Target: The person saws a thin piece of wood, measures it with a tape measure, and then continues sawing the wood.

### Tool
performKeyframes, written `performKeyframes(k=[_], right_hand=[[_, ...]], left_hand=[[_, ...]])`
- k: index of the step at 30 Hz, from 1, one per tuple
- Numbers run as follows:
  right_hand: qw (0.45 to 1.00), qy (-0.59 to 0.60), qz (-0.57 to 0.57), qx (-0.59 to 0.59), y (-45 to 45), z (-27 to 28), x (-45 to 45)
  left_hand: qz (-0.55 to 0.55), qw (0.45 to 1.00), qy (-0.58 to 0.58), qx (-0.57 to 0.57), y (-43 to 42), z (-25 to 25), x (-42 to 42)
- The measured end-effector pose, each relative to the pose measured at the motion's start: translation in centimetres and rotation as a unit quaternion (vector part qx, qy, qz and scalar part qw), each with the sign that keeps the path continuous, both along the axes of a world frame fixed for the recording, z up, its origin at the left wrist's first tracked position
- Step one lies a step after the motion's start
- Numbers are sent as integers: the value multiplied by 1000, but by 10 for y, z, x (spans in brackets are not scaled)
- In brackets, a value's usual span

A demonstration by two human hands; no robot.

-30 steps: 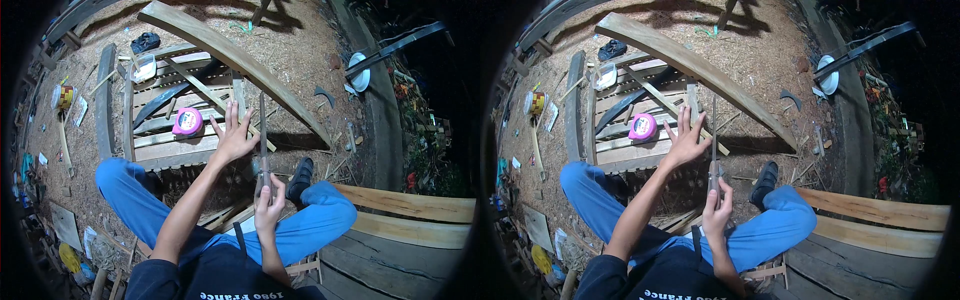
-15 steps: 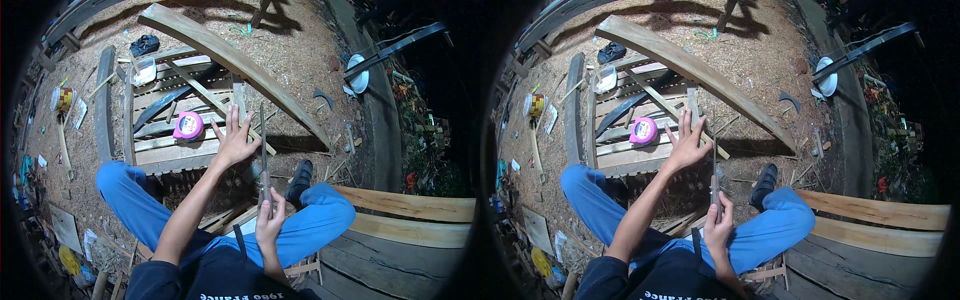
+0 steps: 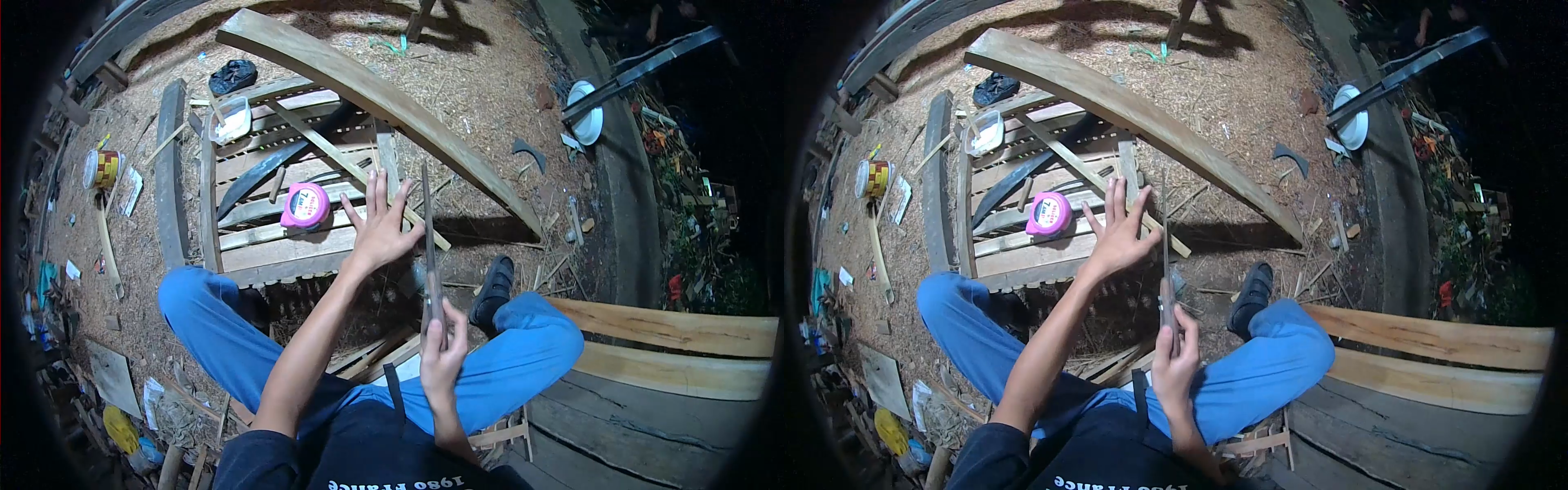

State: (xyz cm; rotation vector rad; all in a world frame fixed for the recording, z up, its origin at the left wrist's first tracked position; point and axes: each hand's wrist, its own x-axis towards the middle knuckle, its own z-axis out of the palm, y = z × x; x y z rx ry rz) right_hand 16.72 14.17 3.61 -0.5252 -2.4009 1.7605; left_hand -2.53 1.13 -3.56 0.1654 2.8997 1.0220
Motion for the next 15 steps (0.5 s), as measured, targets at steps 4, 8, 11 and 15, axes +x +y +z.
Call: performKeyframes(k=[4, 8, 11, 15], right_hand=[[996, 72, 9, 61, -5, -2, -7], [996, 69, 9, 58, -5, 3, -15], [999, 25, -12, -17, 0, -9, 0], [998, -7, -24, -58, -8, -6, -14]], left_hand=[[0, 1000, 27, 10, 1, -2, 0], [1, 1000, 17, 4, 0, 3, 1], [1, 1000, 23, 7, 0, 0, -2], [-6, 1000, 27, 12, 1, -3, 1]])
